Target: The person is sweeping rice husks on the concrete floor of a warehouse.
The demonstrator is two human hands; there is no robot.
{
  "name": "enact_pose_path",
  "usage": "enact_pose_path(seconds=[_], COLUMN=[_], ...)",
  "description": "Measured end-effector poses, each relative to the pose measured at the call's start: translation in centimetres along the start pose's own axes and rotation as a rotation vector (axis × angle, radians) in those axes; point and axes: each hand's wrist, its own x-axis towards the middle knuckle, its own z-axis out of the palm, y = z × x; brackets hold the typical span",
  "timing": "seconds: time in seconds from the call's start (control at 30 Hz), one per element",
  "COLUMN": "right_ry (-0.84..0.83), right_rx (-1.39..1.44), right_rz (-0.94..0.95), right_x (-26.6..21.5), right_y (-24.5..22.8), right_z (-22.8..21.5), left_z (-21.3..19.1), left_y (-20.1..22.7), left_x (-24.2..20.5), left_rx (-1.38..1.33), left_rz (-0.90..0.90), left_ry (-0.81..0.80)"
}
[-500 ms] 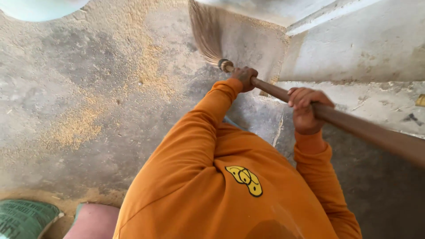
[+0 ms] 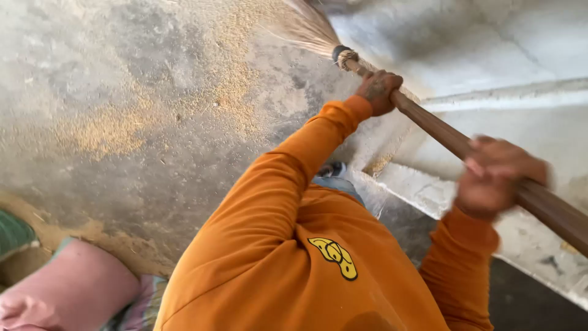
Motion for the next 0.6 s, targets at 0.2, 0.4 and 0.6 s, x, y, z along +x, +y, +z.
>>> enact_pose_path(seconds=[0.2, 0.4, 0.6], right_ry=[-0.061, -0.049, -0.2], right_rx=[0.087, 0.262, 0.167], right_rz=[0.173, 0.286, 0.023], right_x=[-2.1, 2.5, 11.1], right_y=[11.1, 10.6, 2.1], right_z=[1.1, -5.8, -10.1], left_z=[3.2, 3.1, -5.5], left_y=[-5.2, -4.5, 5.8], left_x=[-0.2, -0.4, 5.7], left_rx=[0.237, 0.18, 0.02], left_rz=[-0.331, -0.409, -0.279], left_ry=[-0.321, -0.182, -0.094])
